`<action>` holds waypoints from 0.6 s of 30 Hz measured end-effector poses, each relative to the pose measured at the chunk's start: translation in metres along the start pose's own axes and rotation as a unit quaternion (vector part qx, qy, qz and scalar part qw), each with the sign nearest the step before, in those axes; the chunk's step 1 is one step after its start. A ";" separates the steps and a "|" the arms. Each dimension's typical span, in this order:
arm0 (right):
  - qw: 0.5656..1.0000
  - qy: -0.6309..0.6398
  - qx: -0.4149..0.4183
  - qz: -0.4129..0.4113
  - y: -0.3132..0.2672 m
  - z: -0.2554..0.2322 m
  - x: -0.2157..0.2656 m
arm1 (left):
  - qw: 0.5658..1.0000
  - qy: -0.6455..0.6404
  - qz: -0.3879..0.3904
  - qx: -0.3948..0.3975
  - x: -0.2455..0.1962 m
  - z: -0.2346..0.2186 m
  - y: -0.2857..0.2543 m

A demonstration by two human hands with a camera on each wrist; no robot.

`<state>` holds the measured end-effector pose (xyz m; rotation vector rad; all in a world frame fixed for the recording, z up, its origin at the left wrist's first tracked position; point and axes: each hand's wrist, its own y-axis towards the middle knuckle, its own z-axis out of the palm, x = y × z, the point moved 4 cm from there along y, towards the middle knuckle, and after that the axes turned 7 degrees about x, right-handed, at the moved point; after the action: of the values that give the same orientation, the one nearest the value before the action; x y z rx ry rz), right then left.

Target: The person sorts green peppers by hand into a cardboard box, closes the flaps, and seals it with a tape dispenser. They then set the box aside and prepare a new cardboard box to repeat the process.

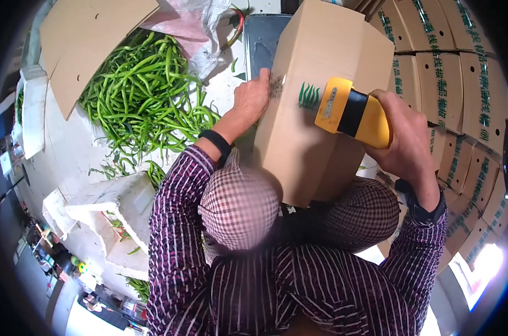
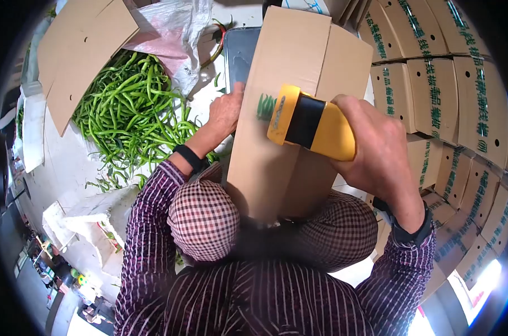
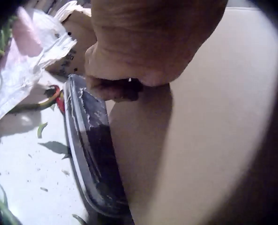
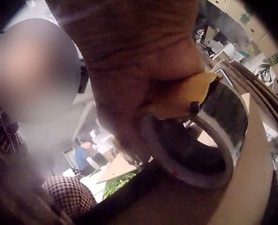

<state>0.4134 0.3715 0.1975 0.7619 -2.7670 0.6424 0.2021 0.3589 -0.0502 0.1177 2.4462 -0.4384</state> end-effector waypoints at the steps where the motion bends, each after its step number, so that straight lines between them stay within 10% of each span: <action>1: 1.000 0.000 -0.018 -0.016 -0.001 0.000 -0.001 | 0.999 0.027 -0.005 0.026 0.002 0.004 0.003; 4: 0.997 0.009 -0.063 -0.048 -0.005 0.003 -0.004 | 0.996 0.054 -0.012 0.077 0.008 0.002 0.008; 10: 0.999 0.025 -0.030 -0.033 -0.013 -0.003 -0.016 | 0.923 -0.095 0.241 -0.285 -0.102 -0.131 0.055; 18: 0.964 0.051 -0.213 -0.148 -0.022 0.001 -0.019 | 0.934 0.156 0.288 -0.143 -0.178 -0.105 0.073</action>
<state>0.4403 0.3624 0.1983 0.9750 -2.4897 0.0241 0.2955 0.4676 0.1152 0.8065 2.5884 0.2137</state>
